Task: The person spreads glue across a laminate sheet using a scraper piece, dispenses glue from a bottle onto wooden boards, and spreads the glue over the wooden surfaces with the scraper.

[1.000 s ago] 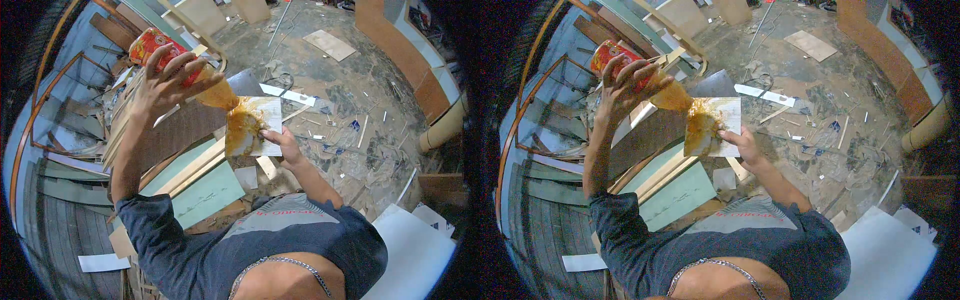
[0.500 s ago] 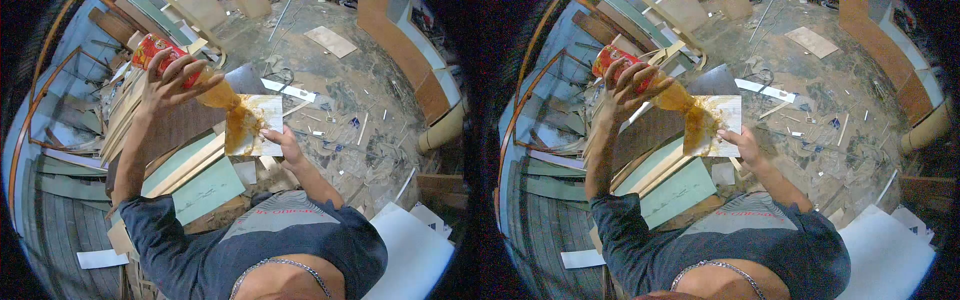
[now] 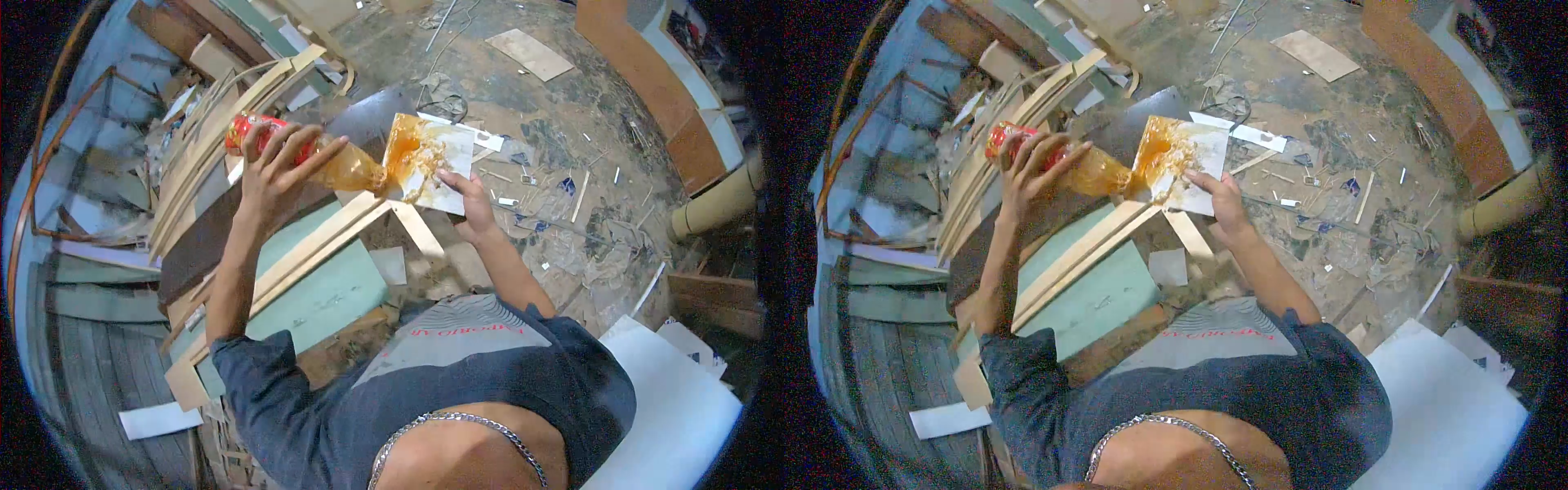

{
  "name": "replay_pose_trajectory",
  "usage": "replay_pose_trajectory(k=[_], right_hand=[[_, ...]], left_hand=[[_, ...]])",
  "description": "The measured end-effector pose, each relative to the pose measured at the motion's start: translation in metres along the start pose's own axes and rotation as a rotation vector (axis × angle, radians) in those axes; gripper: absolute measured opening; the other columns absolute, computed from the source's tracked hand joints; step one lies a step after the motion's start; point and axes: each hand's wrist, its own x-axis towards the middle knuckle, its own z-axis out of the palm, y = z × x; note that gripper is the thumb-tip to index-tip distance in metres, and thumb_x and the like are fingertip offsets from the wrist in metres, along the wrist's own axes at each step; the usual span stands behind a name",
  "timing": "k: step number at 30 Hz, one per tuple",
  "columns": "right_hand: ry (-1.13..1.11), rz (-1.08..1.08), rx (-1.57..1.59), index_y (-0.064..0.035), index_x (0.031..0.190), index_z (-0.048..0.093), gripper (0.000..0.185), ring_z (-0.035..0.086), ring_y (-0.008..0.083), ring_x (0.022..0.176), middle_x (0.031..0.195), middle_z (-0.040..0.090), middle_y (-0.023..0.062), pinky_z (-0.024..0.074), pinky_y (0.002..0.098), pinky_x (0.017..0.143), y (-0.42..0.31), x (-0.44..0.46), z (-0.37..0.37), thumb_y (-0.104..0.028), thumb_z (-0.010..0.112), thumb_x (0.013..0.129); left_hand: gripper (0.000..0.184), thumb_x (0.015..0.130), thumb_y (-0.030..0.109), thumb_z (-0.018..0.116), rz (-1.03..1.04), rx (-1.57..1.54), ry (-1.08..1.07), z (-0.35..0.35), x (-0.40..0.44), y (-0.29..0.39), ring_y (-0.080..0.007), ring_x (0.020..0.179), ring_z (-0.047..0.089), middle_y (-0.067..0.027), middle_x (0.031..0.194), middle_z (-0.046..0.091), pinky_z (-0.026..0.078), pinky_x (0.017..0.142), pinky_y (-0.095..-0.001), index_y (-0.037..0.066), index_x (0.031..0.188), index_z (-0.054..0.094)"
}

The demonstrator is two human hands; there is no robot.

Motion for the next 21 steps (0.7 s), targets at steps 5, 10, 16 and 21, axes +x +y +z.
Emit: replay_pose_trajectory(k=[5,10,16,21], right_hand=[[-0.049,0.11,-0.029,0.0017,0.116,0.059,0.029,0.068,0.0185,0.088,0.104,0.067,0.0093,0.0584,0.0345,0.075,-0.004,0.005,-0.004,-0.009,0.062,0.089],[-0.086,0.214,-0.089,0.0003,0.111,0.063,0.026,0.067,0.016,0.088,0.101,0.069,0.007,0.0558,0.0314,0.077,0.0,0.011,-0.016,-0.011,0.065,0.088],[-0.017,0.308,-0.167,0.0001,0.117,0.059,0.032,0.067,0.0163,0.091,0.108,0.067,0.008,0.0558,0.0318,0.081,-0.003,0.019,-0.02,-0.009,0.065,0.087],[-0.007,0.297,-0.09,0.0013,0.113,0.063,0.029,0.068,0.0168,0.087,0.104,0.069,0.0087,0.0565,0.0322,0.079,0.003,0.019,-0.024,-0.008,0.065,0.086]], left_hand=[[0.055,0.079,0.021,0.068,-0.046,0.022,0.09,0.013,0.014,-0.008,-0.0136,0.106,0.056,0.0056,0.116,0.061,0.03,0.105,-0.043,0.038,0.131,0.06],[0.056,0.076,0.026,0.07,-0.102,0.028,0.066,0.009,0.033,-0.019,-0.0144,0.108,0.057,0.0056,0.116,0.062,0.031,0.102,-0.0408,0.036,0.13,0.061],[0.056,0.073,0.024,0.073,-0.143,-0.032,0.124,0.001,0.059,-0.039,-0.0161,0.107,0.059,0.0054,0.115,0.063,0.032,0.1,-0.0399,0.034,0.127,0.064],[0.054,0.074,0.027,0.073,-0.124,0.071,0.124,0.005,0.06,-0.039,-0.0166,0.107,0.059,0.0053,0.115,0.063,0.033,0.1,-0.0397,0.035,0.127,0.064]])
